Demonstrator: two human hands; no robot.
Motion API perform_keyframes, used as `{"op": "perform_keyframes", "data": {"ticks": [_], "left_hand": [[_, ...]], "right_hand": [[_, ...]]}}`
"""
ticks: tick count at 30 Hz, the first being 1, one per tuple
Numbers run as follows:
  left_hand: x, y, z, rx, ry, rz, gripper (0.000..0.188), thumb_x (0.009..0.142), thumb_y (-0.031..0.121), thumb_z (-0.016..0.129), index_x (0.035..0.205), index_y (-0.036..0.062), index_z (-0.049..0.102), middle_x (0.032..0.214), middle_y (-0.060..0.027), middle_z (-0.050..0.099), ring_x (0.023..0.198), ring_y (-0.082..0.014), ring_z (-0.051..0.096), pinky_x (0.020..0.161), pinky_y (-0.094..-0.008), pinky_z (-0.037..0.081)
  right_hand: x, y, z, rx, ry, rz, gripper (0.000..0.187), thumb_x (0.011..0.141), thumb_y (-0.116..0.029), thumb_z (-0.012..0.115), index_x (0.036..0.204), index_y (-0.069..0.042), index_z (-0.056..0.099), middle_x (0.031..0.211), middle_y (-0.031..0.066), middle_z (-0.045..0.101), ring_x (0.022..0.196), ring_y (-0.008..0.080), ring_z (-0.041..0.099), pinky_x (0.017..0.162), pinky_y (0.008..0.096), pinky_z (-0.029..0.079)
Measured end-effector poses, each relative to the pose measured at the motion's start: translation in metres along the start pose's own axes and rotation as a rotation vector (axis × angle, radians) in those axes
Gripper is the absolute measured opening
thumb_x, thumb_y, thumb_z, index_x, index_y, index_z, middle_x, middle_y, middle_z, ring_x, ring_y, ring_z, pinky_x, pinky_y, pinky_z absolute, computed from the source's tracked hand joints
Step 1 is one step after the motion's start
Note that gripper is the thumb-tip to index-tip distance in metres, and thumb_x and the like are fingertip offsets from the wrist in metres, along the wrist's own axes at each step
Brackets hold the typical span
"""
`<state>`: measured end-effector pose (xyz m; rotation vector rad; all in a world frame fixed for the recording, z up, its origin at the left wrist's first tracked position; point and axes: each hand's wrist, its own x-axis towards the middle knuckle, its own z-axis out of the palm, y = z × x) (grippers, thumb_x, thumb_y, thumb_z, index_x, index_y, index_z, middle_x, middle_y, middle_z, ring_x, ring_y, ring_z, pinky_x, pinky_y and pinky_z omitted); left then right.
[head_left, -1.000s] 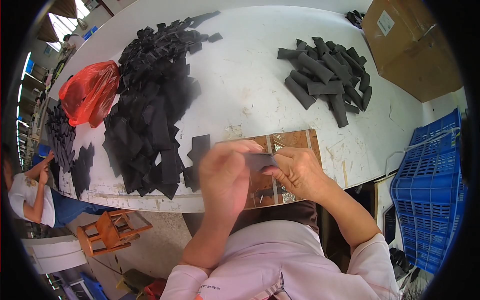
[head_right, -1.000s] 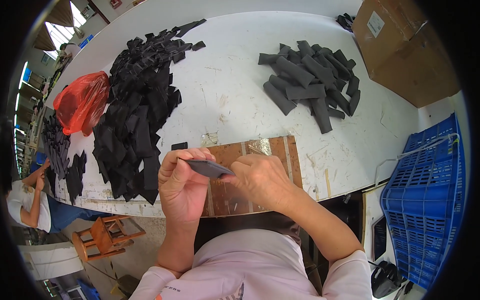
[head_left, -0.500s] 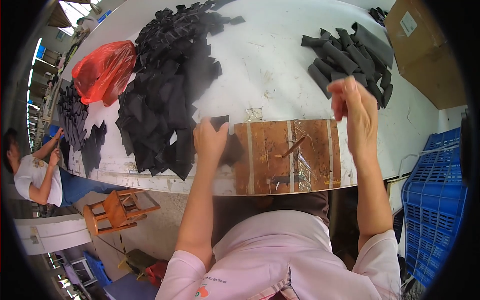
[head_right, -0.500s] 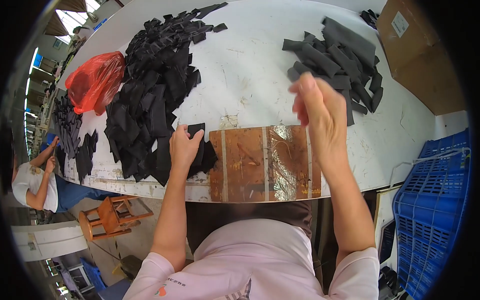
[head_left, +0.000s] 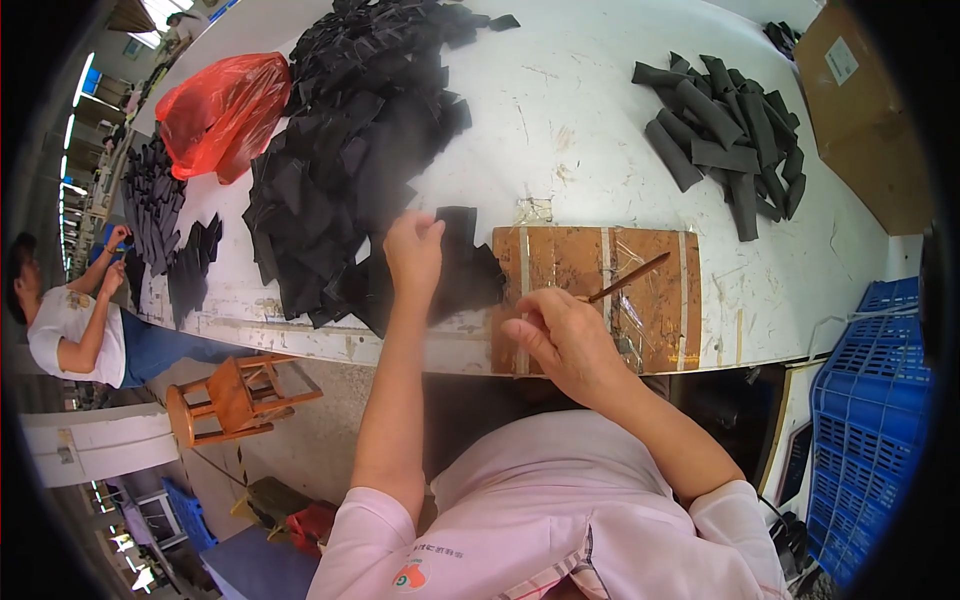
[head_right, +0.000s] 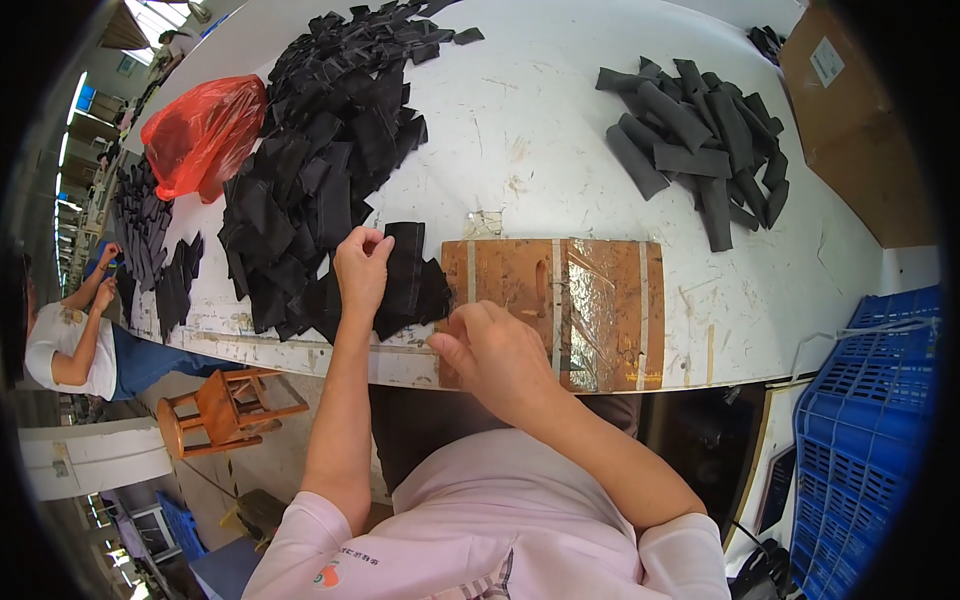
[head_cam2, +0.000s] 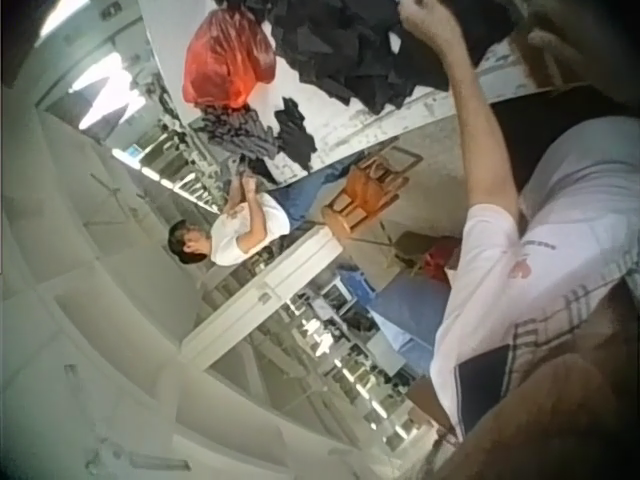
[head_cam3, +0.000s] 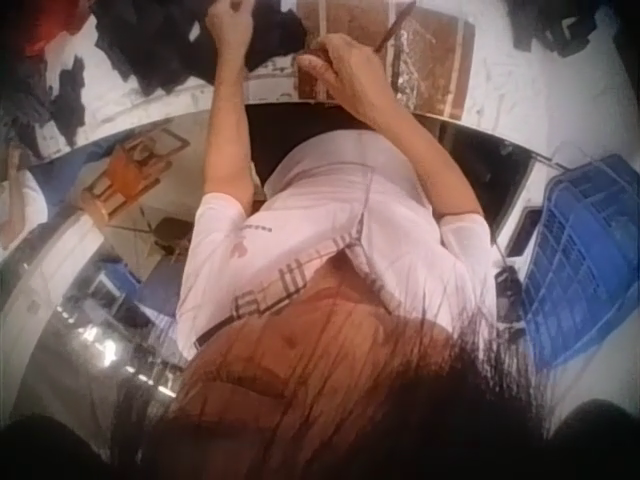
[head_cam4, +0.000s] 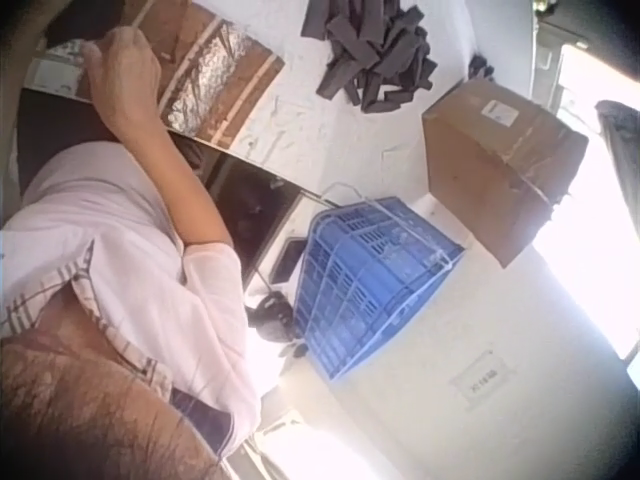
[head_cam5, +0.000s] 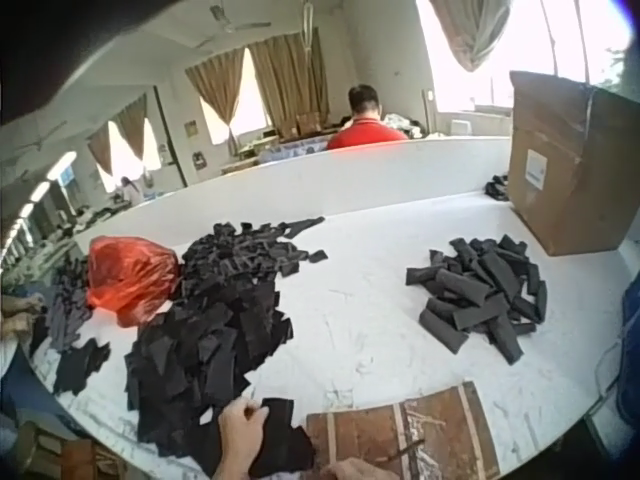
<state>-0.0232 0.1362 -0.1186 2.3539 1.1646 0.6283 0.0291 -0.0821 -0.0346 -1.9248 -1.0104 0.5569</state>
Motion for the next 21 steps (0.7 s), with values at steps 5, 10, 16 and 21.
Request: {"op": "perform_keyframes", "data": {"ticks": [5, 10, 16, 21], "left_hand": [[-0.034, 0.063, -0.064, -0.786, -0.426, 0.103, 0.009, 0.074, 0.002, 0.061, 0.081, 0.0006, 0.056, 0.066, -0.0021, 0.056, 0.063, -0.008, 0.05, 0.06, -0.021, 0.041], [-0.067, 0.086, -0.077, -0.945, -0.405, 0.132, 0.008, 0.076, 0.0, 0.059, 0.083, 0.001, 0.055, 0.079, -0.0012, 0.058, 0.074, -0.0062, 0.053, 0.068, -0.0204, 0.043], [-0.096, 0.095, -0.085, -1.134, -0.278, -0.251, 0.013, 0.082, 0.013, 0.054, 0.087, 0.0007, 0.055, 0.072, -0.0029, 0.055, 0.063, -0.0077, 0.05, 0.057, -0.0195, 0.04], [-0.101, 0.1, -0.094, -1.335, -0.516, -0.501, 0.015, 0.08, 0.017, 0.055, 0.085, 0.0025, 0.055, 0.074, -0.0038, 0.057, 0.063, -0.0097, 0.053, 0.056, -0.0212, 0.042]], "right_hand": [[0.013, 0.001, 0.005, 0.163, 0.204, -0.03, 0.034, 0.075, -0.025, 0.065, 0.095, 0.001, 0.056, 0.075, 0.0093, 0.052, 0.066, 0.0245, 0.054, 0.06, 0.0351, 0.044], [0.012, 0.005, 0.001, 0.293, 0.213, -0.118, 0.016, 0.068, -0.009, 0.069, 0.08, -0.002, 0.061, 0.068, 0.008, 0.051, 0.062, 0.0191, 0.053, 0.054, 0.0296, 0.042], [0.004, 0.003, 0.005, -0.063, 0.526, -0.336, 0.02, 0.055, 0.006, 0.064, 0.074, 0.0, 0.06, 0.066, 0.0079, 0.05, 0.06, 0.0223, 0.051, 0.051, 0.0315, 0.043], [0.002, 0.01, 0.004, -0.199, 0.524, -0.475, 0.026, 0.048, 0.007, 0.059, 0.073, 0.002, 0.059, 0.067, 0.0077, 0.05, 0.059, 0.023, 0.05, 0.048, 0.0324, 0.042]]}}
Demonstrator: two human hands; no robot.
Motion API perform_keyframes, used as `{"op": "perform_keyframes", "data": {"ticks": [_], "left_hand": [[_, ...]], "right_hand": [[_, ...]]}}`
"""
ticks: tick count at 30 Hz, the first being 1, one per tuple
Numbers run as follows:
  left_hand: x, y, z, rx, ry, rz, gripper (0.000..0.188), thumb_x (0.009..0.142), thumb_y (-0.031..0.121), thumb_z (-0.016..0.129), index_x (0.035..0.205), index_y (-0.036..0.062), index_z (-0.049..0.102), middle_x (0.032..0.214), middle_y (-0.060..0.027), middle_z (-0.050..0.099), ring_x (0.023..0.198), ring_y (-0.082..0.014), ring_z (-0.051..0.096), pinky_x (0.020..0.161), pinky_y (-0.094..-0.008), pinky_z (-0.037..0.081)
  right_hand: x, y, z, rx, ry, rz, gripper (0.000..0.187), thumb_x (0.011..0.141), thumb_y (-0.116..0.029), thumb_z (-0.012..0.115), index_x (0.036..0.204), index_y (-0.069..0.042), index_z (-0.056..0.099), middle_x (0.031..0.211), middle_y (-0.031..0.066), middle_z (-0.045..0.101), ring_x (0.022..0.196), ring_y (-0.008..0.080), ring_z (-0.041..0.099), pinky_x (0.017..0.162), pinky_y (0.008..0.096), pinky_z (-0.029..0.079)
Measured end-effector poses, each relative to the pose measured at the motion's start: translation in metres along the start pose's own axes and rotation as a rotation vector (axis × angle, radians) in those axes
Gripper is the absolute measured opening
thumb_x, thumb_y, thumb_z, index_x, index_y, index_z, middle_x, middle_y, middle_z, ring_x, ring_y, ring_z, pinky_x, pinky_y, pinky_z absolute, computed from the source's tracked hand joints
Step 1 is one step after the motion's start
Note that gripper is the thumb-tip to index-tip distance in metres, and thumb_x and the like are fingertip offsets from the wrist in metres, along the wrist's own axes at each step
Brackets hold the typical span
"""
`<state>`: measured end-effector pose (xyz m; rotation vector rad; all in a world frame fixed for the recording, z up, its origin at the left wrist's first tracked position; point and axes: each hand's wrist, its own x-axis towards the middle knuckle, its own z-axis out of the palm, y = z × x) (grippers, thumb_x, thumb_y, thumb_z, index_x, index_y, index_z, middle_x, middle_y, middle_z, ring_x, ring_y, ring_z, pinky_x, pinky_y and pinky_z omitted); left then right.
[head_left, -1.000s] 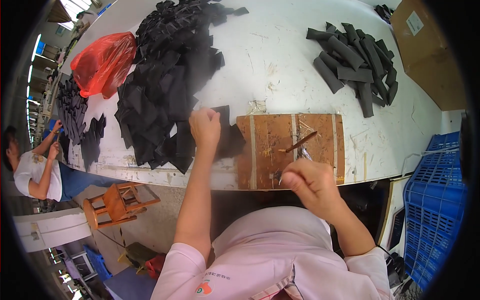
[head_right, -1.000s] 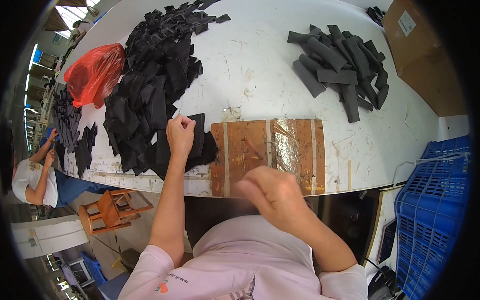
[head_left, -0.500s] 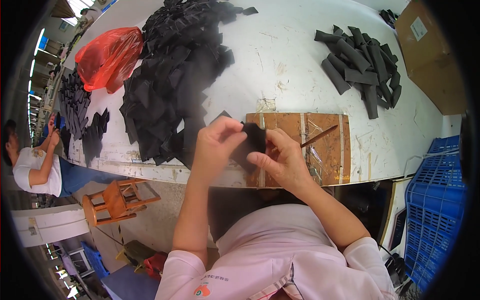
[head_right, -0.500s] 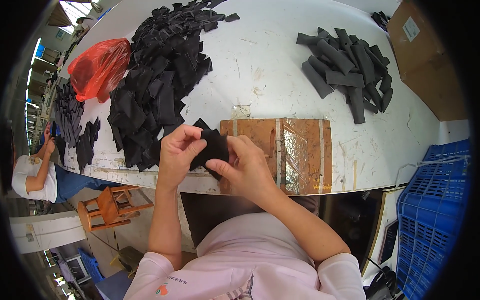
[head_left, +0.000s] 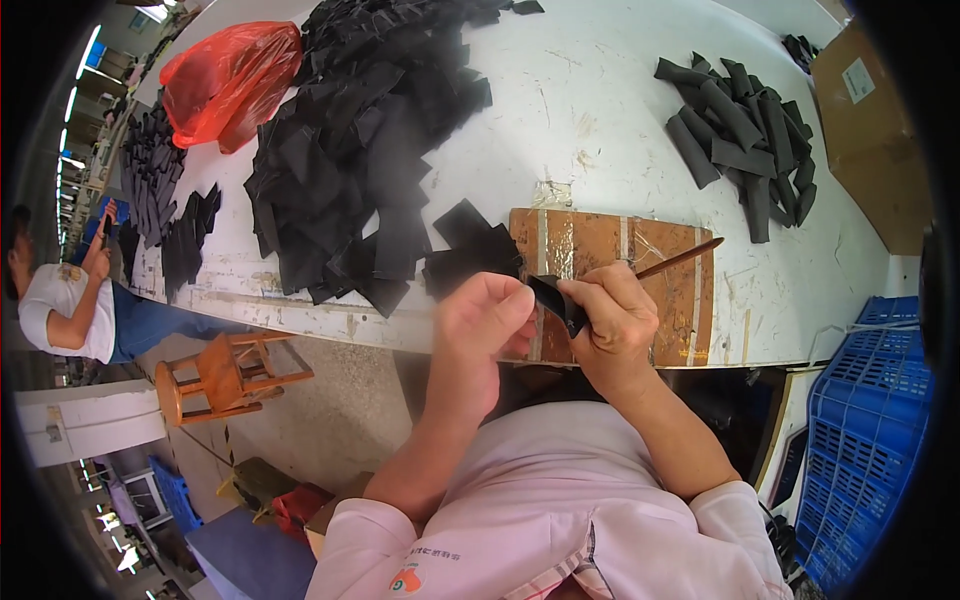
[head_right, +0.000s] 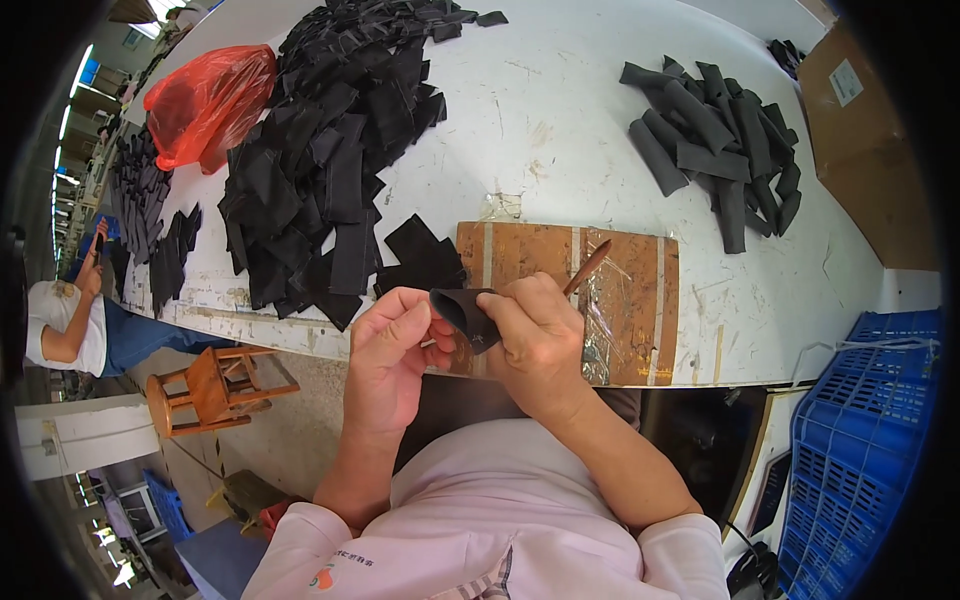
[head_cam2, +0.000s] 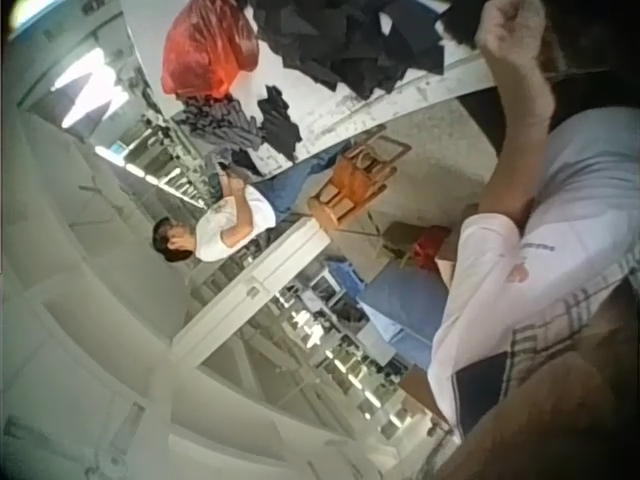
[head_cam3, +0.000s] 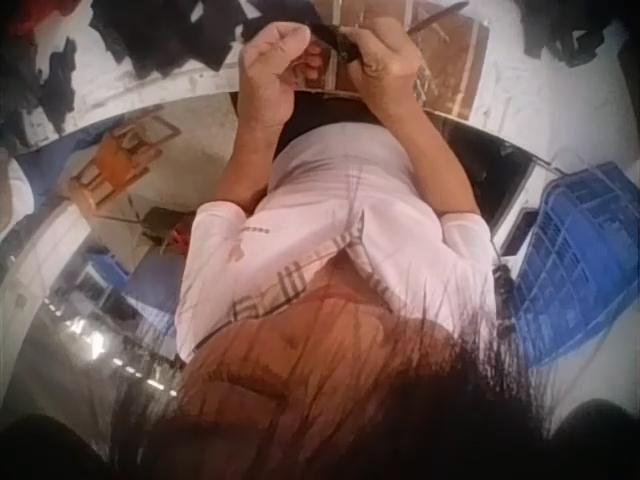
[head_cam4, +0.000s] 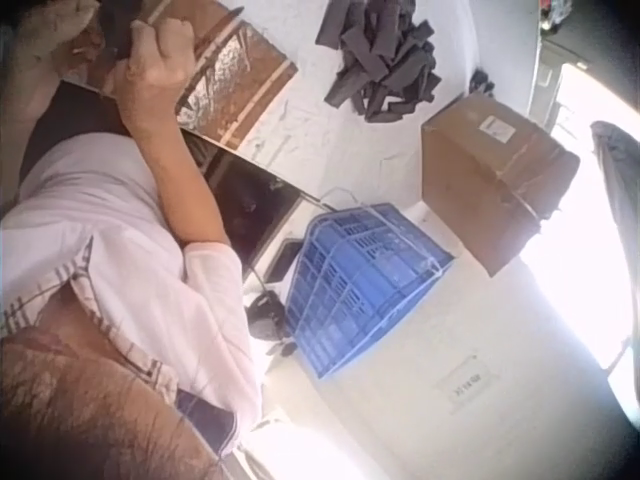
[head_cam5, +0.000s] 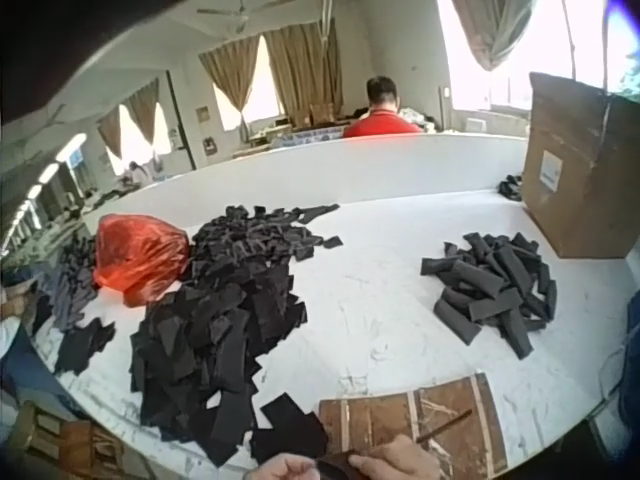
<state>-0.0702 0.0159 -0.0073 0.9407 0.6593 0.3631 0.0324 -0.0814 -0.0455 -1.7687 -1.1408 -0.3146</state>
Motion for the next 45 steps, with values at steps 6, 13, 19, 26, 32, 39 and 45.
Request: {"op": "perform_keyframes", "data": {"ticks": [6, 13, 19, 26, 32, 39, 45], "left_hand": [[0.007, -0.005, -0.003, 0.113, 0.026, -0.049, 0.007, 0.074, 0.008, 0.057, 0.078, 0.002, 0.057, 0.067, -0.0029, 0.057, 0.055, -0.0074, 0.053, 0.05, -0.0186, 0.043], [0.003, -0.013, 0.001, 0.296, 0.06, -0.018, 0.007, 0.074, 0.004, 0.055, 0.077, -0.0016, 0.056, 0.067, -0.003, 0.056, 0.057, -0.0059, 0.052, 0.047, -0.0186, 0.042], [0.002, -0.019, 0.0, 0.327, 0.094, -0.038, 0.009, 0.075, 0.005, 0.057, 0.078, -0.0027, 0.055, 0.068, -0.0033, 0.056, 0.058, -0.0061, 0.052, 0.046, -0.0205, 0.042], [-0.006, -0.035, 0.003, 0.503, 0.014, 0.347, 0.01, 0.072, 0.001, 0.061, 0.079, -0.0009, 0.054, 0.067, -0.0044, 0.058, 0.058, -0.011, 0.057, 0.047, -0.0255, 0.045], [0.002, -0.056, 0.005, 0.931, 0.377, 0.9, 0.01, 0.071, -0.005, 0.06, 0.078, 0.0001, 0.055, 0.062, -0.0047, 0.058, 0.049, -0.0079, 0.053, 0.045, -0.0208, 0.043], [0.006, -0.026, -0.013, -0.424, -0.133, -0.106, 0.021, 0.071, -0.007, 0.053, 0.09, 0.0014, 0.048, 0.071, -0.0041, 0.055, 0.047, -0.0007, 0.036, 0.036, -0.0156, 0.023], [0.005, -0.036, -0.003, 0.132, 0.08, 0.147, 0.021, 0.069, -0.009, 0.05, 0.089, -0.0003, 0.051, 0.072, -0.0025, 0.054, 0.05, -0.0021, 0.043, 0.04, -0.0168, 0.032]], "right_hand": [[-0.001, 0.001, -0.006, -0.168, -0.062, -0.232, 0.025, 0.053, 0.001, 0.058, 0.077, 0.004, 0.058, 0.067, 0.0068, 0.046, 0.055, 0.0203, 0.045, 0.045, 0.0304, 0.037], [-0.013, 0.006, -0.01, -0.29, -0.112, -0.317, 0.023, 0.057, -0.001, 0.057, 0.08, 0.005, 0.058, 0.067, 0.0058, 0.043, 0.055, 0.0183, 0.044, 0.044, 0.0292, 0.034], [-0.018, 0.007, -0.014, -0.311, -0.192, -0.281, 0.027, 0.062, -0.008, 0.062, 0.086, 0.005, 0.058, 0.071, 0.0068, 0.045, 0.059, 0.0202, 0.047, 0.049, 0.0288, 0.038], [-0.012, -0.009, -0.022, 0.507, -0.316, 0.459, 0.023, 0.07, -0.013, 0.068, 0.088, -0.001, 0.061, 0.076, 0.01, 0.056, 0.064, 0.0188, 0.055, 0.056, 0.0271, 0.044], [-0.012, -0.017, -0.006, 0.131, -0.199, 0.256, 0.012, 0.066, 0.0, 0.064, 0.077, -0.001, 0.06, 0.069, 0.0096, 0.053, 0.06, 0.0228, 0.055, 0.052, 0.0315, 0.044], [-0.009, -0.01, -0.01, 0.56, -0.216, 0.717, 0.005, 0.07, 0.004, 0.059, 0.072, 0.0, 0.058, 0.062, 0.0024, 0.05, 0.051, 0.0117, 0.048, 0.047, 0.0221, 0.038], [-0.021, -0.013, -0.004, 1.577, -0.267, 1.322, 0.01, 0.081, -0.014, 0.058, 0.079, -0.005, 0.055, 0.063, -0.0026, 0.05, 0.053, 0.005, 0.041, 0.049, 0.0176, 0.032]]}}
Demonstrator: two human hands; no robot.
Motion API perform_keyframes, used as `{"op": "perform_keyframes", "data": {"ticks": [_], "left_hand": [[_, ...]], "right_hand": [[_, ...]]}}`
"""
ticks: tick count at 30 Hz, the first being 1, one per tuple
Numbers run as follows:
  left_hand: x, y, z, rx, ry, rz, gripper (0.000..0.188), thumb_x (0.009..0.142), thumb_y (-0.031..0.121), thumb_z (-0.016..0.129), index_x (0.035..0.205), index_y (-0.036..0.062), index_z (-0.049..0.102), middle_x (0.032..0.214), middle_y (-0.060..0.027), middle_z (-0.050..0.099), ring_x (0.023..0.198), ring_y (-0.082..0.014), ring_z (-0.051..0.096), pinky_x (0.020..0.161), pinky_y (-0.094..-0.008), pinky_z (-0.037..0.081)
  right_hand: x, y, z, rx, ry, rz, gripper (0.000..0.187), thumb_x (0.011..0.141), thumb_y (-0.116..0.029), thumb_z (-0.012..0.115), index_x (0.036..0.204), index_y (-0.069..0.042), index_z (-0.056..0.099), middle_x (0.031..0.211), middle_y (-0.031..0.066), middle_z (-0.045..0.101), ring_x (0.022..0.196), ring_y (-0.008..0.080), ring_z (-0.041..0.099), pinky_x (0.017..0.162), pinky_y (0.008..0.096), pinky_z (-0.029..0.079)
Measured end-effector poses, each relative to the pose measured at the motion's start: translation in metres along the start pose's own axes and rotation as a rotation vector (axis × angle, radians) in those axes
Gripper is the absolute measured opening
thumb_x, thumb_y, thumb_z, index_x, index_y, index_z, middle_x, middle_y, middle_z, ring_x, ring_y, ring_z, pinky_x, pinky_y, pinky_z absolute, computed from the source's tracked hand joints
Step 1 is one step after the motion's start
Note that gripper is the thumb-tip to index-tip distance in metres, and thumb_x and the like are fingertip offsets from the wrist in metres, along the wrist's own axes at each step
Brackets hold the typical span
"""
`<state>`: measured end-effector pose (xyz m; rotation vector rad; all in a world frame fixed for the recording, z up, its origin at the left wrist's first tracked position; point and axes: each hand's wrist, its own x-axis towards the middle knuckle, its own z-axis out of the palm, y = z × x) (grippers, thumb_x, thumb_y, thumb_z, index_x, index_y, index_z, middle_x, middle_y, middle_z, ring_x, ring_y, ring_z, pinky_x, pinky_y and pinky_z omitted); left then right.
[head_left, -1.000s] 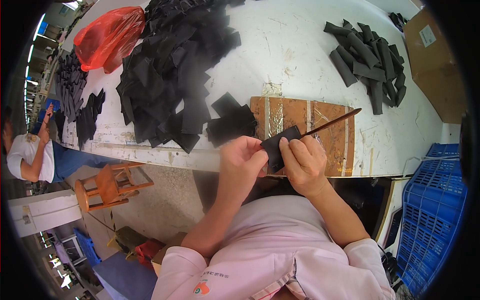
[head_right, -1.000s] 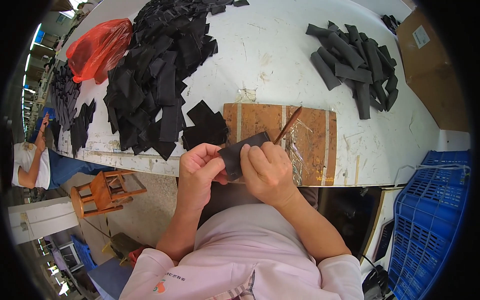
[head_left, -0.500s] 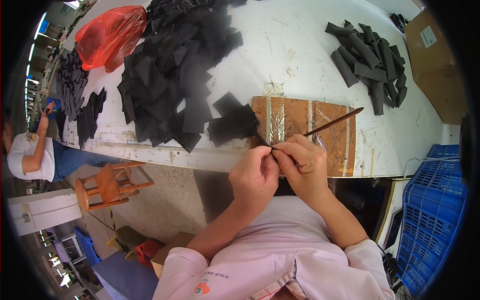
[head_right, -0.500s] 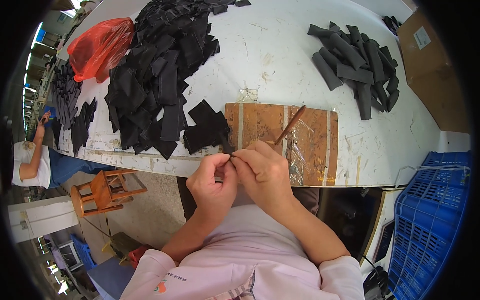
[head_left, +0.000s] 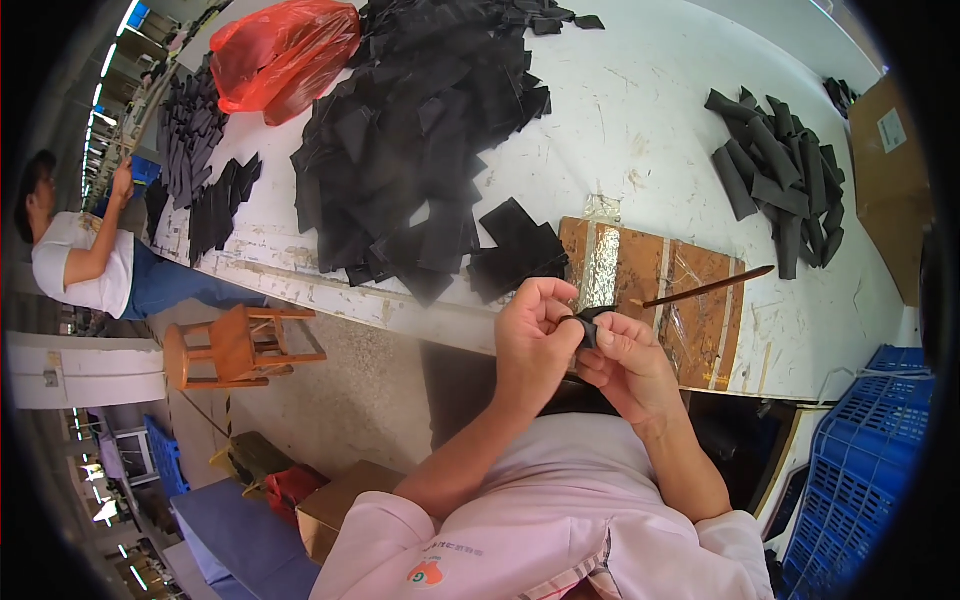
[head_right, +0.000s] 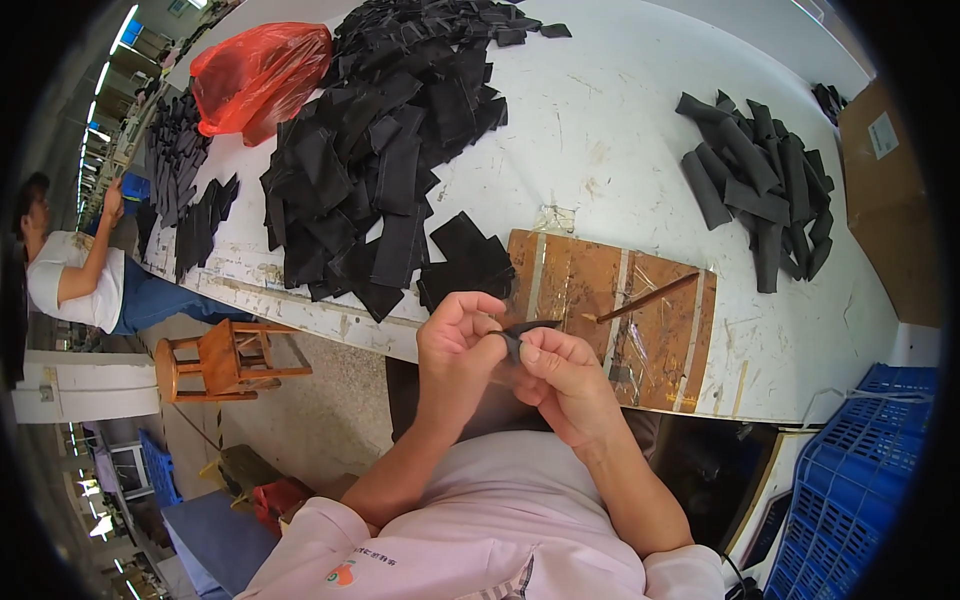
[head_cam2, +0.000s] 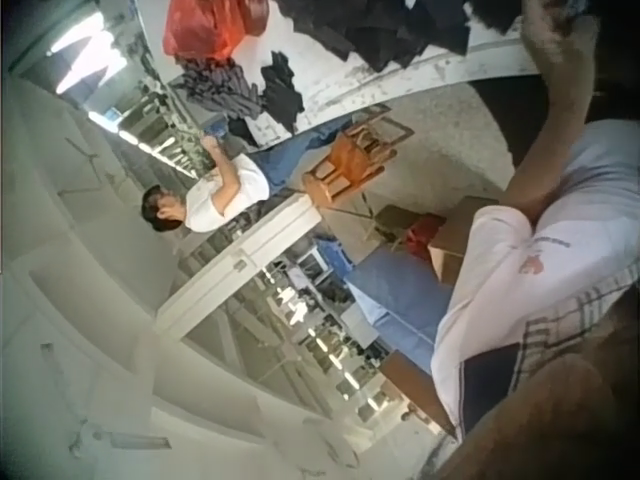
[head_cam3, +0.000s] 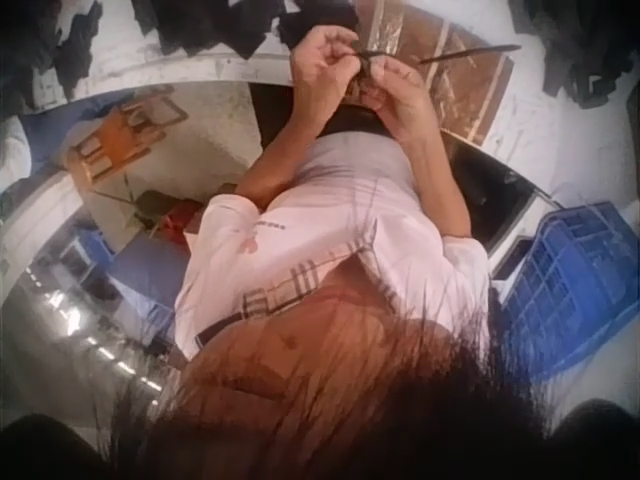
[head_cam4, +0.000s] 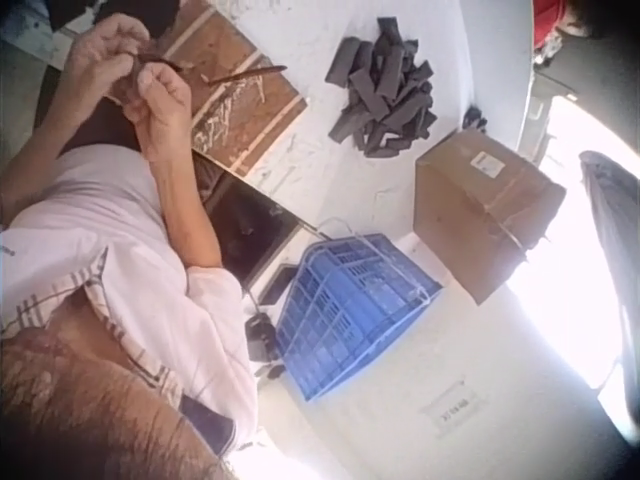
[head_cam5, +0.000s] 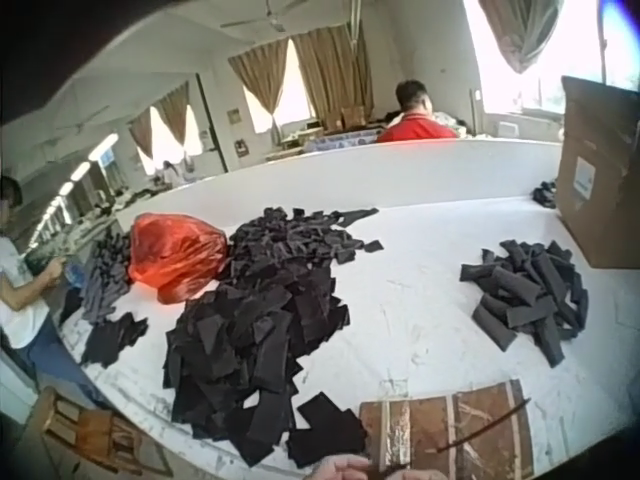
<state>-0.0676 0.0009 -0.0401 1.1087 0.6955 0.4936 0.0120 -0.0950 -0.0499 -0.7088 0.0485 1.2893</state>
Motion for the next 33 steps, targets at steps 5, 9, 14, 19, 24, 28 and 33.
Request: {"op": "perform_keyframes", "data": {"ticks": [5, 9, 14, 19, 24, 28, 33], "left_hand": [[-0.002, -0.016, 0.003, 0.217, 0.138, 0.289, 0.02, 0.07, -0.011, 0.049, 0.088, -0.0011, 0.052, 0.079, -0.0034, 0.057, 0.061, -0.0032, 0.051, 0.047, -0.0159, 0.038], [-0.005, 0.008, -0.004, -0.298, -0.301, -0.185, 0.028, 0.07, -0.011, 0.051, 0.094, 0.0015, 0.05, 0.083, -0.0044, 0.057, 0.063, -0.0054, 0.052, 0.048, -0.0147, 0.036], [-0.028, 0.045, 0.003, -0.388, -0.703, -0.317, 0.035, 0.071, -0.009, 0.053, 0.104, 0.0004, 0.051, 0.088, -0.0066, 0.056, 0.071, -0.0069, 0.051, 0.056, -0.0143, 0.036], [-0.029, 0.033, 0.029, 0.296, -0.247, 0.478, 0.015, 0.074, -0.001, 0.062, 0.089, 0.0005, 0.058, 0.08, -0.0076, 0.055, 0.068, -0.0075, 0.05, 0.052, -0.019, 0.04], [-0.015, 0.054, 0.056, -0.13, -0.325, 0.34, 0.009, 0.082, 0.002, 0.054, 0.09, -0.002, 0.052, 0.089, -0.0115, 0.055, 0.049, -0.007, 0.048, 0.045, -0.0183, 0.039], [0.009, 0.087, 0.071, -0.832, -0.772, -0.258, 0.014, 0.085, 0.004, 0.049, 0.096, -0.0031, 0.045, 0.093, -0.018, 0.055, 0.035, -0.0021, 0.04, 0.031, -0.0182, 0.029], [0.025, 0.071, 0.074, -1.228, -0.768, -0.563, 0.029, 0.088, 0.007, 0.037, 0.114, -0.0046, 0.038, 0.082, -0.0137, 0.058, 0.03, -0.0015, 0.034, 0.027, -0.0171, 0.024]], "right_hand": [[0.002, -0.007, -0.006, -0.284, -0.04, -0.14, 0.01, 0.083, -0.015, 0.057, 0.077, -0.007, 0.054, 0.065, -0.003, 0.05, 0.053, 0.005, 0.042, 0.05, 0.0171, 0.035], [-0.006, -0.009, -0.011, -0.188, 0.039, -0.182, 0.012, 0.081, -0.016, 0.06, 0.076, -0.007, 0.054, 0.067, -0.0032, 0.05, 0.058, 0.0056, 0.045, 0.056, 0.0169, 0.037], [-0.023, -0.016, 0.009, -0.251, -0.284, -0.505, 0.013, 0.079, -0.011, 0.061, 0.074, -0.002, 0.052, 0.092, 0.0076, 0.051, 0.071, 0.0168, 0.051, 0.069, 0.0239, 0.041], [-0.035, -0.043, 0.015, -0.706, -0.144, -0.86, 0.012, 0.082, -0.009, 0.057, 0.075, -0.001, 0.052, 0.086, 0.009, 0.054, 0.07, 0.0151, 0.051, 0.06, 0.0244, 0.043], [-0.062, -0.083, 0.043, -1.185, 0.127, -0.954, 0.011, 0.079, -0.007, 0.058, 0.074, -0.001, 0.051, 0.08, 0.0087, 0.054, 0.062, 0.0139, 0.048, 0.055, 0.021, 0.038], [-0.07, -0.118, 0.068, -0.958, 0.035, -0.793, 0.02, 0.084, -0.016, 0.056, 0.072, -0.001, 0.051, 0.068, 0.0019, 0.049, 0.056, 0.0089, 0.04, 0.053, 0.0202, 0.033], [-0.046, -0.132, 0.038, -0.525, -0.048, -0.317, 0.022, 0.084, -0.022, 0.057, 0.072, -0.004, 0.054, 0.066, -0.0021, 0.05, 0.054, 0.0048, 0.035, 0.047, 0.0179, 0.029]]}}
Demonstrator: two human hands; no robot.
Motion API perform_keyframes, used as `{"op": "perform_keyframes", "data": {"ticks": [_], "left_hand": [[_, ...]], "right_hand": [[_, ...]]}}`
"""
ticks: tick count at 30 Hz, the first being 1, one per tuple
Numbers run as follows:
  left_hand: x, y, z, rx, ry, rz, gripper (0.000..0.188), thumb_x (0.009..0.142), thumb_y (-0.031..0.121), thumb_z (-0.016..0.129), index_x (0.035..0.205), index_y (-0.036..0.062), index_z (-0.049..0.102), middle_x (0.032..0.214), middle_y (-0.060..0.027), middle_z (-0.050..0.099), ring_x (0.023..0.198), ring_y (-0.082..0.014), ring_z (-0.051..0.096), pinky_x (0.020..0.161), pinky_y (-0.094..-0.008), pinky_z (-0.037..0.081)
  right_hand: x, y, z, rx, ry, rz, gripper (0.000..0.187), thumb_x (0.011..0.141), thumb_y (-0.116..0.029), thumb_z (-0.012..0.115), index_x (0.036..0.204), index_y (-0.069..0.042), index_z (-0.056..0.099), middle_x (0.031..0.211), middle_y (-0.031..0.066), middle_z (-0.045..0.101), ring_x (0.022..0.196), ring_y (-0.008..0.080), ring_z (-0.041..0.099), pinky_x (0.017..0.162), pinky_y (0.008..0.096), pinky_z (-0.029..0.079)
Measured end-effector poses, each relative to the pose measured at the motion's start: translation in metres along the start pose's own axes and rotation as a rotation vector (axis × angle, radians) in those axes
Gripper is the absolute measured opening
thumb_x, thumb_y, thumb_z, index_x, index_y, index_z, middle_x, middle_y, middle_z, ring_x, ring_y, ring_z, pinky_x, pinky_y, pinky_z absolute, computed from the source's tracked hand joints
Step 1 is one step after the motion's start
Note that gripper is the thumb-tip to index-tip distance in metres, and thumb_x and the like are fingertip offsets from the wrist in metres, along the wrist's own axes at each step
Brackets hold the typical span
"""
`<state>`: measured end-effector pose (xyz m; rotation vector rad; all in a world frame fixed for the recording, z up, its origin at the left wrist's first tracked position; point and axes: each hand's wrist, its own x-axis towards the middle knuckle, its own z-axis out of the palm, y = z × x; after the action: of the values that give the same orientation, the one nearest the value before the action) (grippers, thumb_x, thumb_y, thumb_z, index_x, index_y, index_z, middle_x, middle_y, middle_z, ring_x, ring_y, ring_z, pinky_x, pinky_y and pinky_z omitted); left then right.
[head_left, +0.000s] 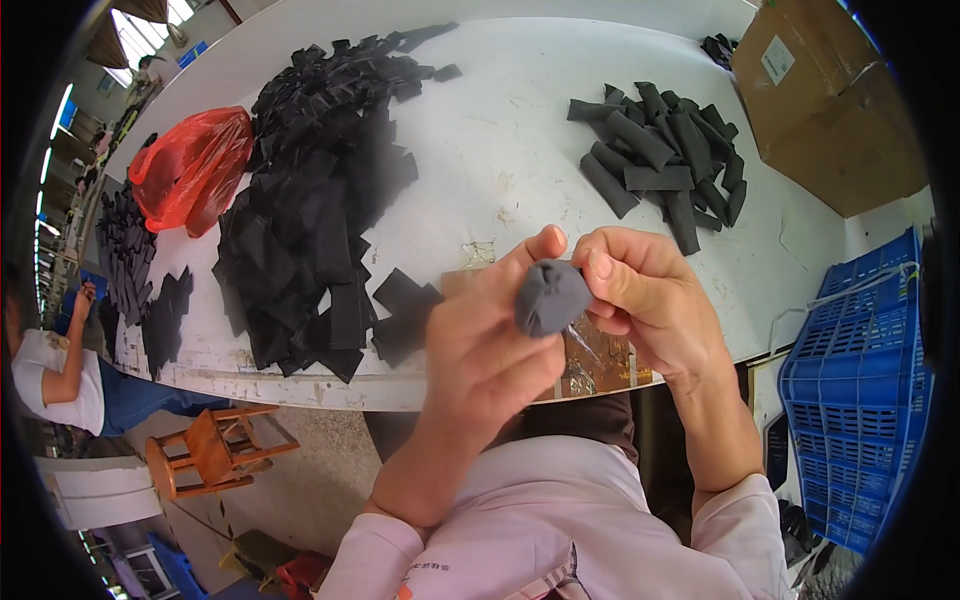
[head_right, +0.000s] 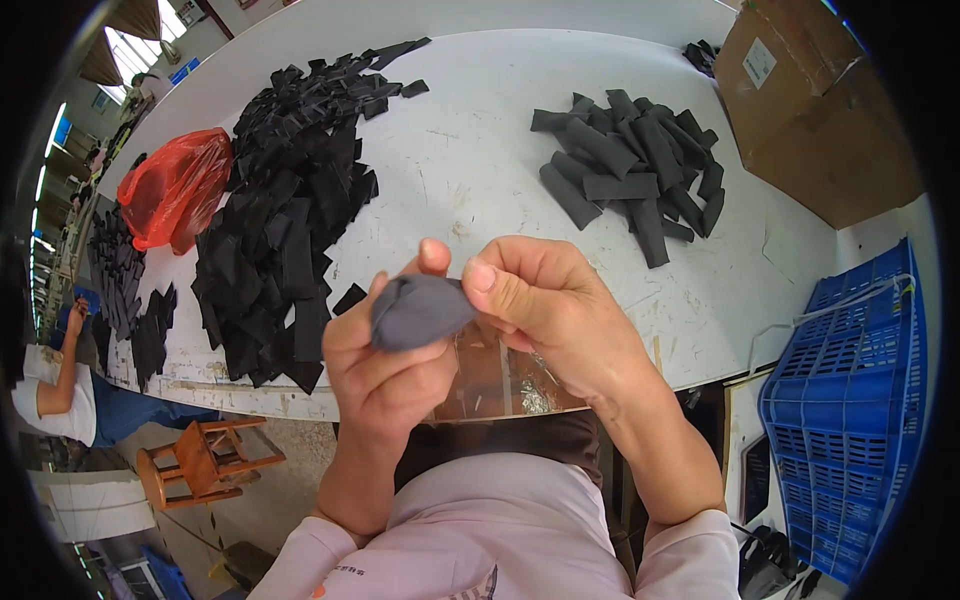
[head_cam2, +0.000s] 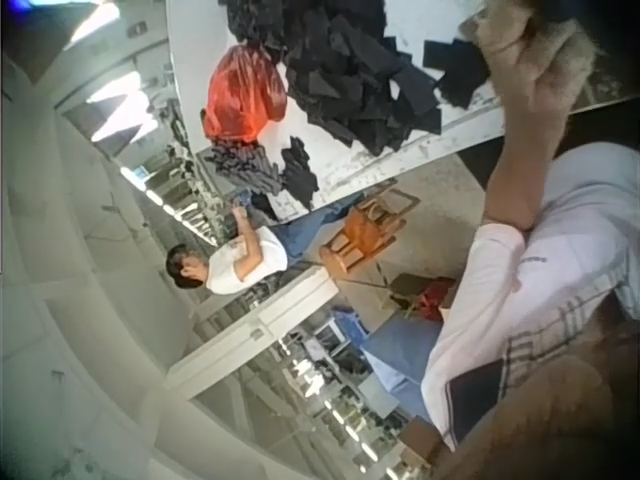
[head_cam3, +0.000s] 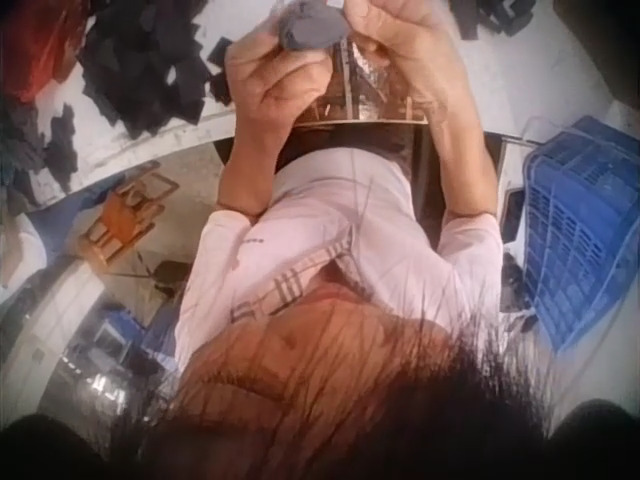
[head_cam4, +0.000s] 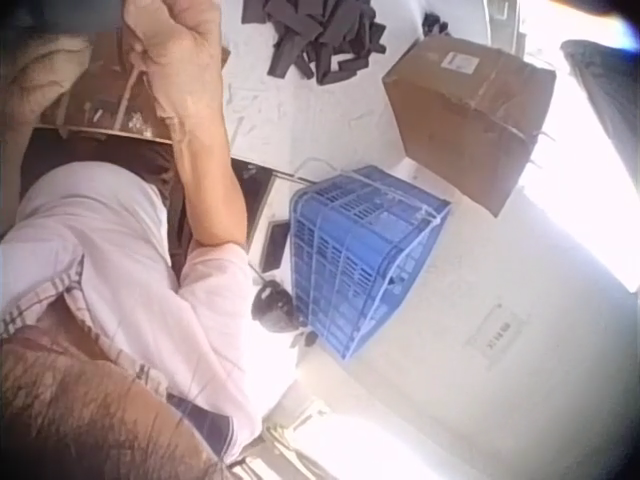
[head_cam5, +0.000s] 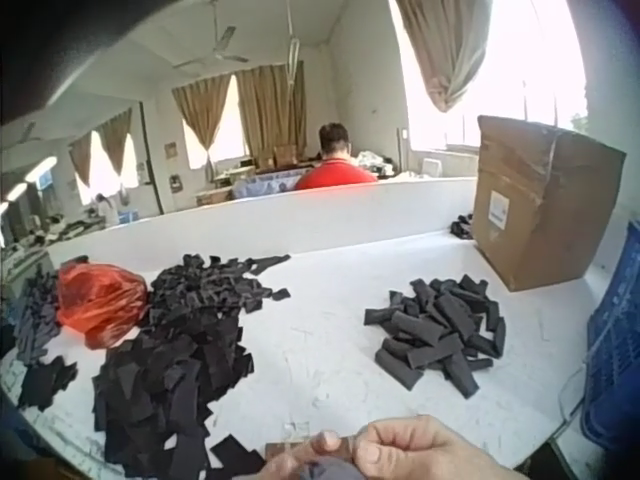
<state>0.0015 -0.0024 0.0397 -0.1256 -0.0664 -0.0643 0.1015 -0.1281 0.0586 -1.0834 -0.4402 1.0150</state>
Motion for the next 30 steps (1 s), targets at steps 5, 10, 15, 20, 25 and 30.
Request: {"op": "perform_keyframes", "data": {"ticks": [5, 10, 15, 20, 25, 30], "left_hand": [[-0.005, 0.014, -0.063, -0.013, 0.181, -0.016, 0.029, 0.085, 0.004, 0.037, 0.112, -0.0057, 0.043, 0.082, -0.0121, 0.06, 0.03, -0.0031, 0.031, 0.028, -0.0168, 0.023], [0.005, 0.012, -0.044, -0.117, 0.194, 0.037, 0.031, 0.084, 0.002, 0.037, 0.112, -0.009, 0.044, 0.088, -0.0145, 0.061, 0.031, -0.004, 0.033, 0.03, -0.0167, 0.025], [0.002, 0.011, -0.036, -0.258, 0.122, 0.107, 0.03, 0.084, 0.001, 0.039, 0.113, -0.0078, 0.044, 0.074, -0.0092, 0.059, 0.032, -0.0049, 0.035, 0.031, -0.017, 0.026], [-0.012, 0.009, -0.057, 0.365, 0.287, 0.037, 0.026, 0.086, 0.007, 0.047, 0.112, 0.0014, 0.049, 0.078, -0.0046, 0.059, 0.038, -0.0042, 0.038, 0.035, -0.0148, 0.026], [-0.002, 0.008, -0.032, 1.753, 0.27, 0.549, 0.022, 0.082, 0.005, 0.055, 0.103, -0.0025, 0.054, 0.098, -0.0094, 0.057, 0.078, -0.0109, 0.055, 0.068, -0.0202, 0.043], [-0.001, 0.002, -0.029, 1.48, 0.104, 0.755, 0.009, 0.081, -0.002, 0.054, 0.088, -0.0031, 0.057, 0.096, -0.0137, 0.059, 0.087, -0.0157, 0.054, 0.081, -0.0288, 0.042]], "right_hand": [[0.011, 0.058, -0.027, 0.229, 0.021, 0.13, 0.021, 0.082, -0.023, 0.059, 0.072, -0.005, 0.055, 0.064, -0.0036, 0.046, 0.054, 0.0043, 0.035, 0.045, 0.0169, 0.027], [0.022, 0.05, -0.024, 0.255, 0.016, 0.132, 0.021, 0.082, -0.023, 0.06, 0.071, -0.006, 0.054, 0.062, -0.0039, 0.044, 0.053, 0.0043, 0.035, 0.045, 0.0171, 0.028], [0.027, 0.033, -0.019, -0.027, -0.083, 0.064, 0.025, 0.082, -0.025, 0.06, 0.068, -0.006, 0.052, 0.059, -0.0042, 0.042, 0.052, 0.0044, 0.035, 0.045, 0.0175, 0.028], [0.019, 0.072, -0.039, 0.166, -0.065, 0.151, 0.026, 0.082, -0.028, 0.059, 0.07, -0.006, 0.053, 0.058, -0.0031, 0.042, 0.051, 0.0056, 0.035, 0.045, 0.0186, 0.03], [0.026, 0.063, -0.037, -0.325, 0.026, -0.052, 0.03, 0.082, -0.03, 0.059, 0.074, -0.002, 0.053, 0.062, -0.0004, 0.045, 0.053, 0.0076, 0.039, 0.048, 0.0223, 0.035], [0.011, 0.035, -0.011, -0.887, 0.247, -0.781, 0.031, 0.078, -0.029, 0.061, 0.072, 0.0, 0.051, 0.065, 0.0053, 0.049, 0.057, 0.0152, 0.048, 0.05, 0.0261, 0.04]]}}
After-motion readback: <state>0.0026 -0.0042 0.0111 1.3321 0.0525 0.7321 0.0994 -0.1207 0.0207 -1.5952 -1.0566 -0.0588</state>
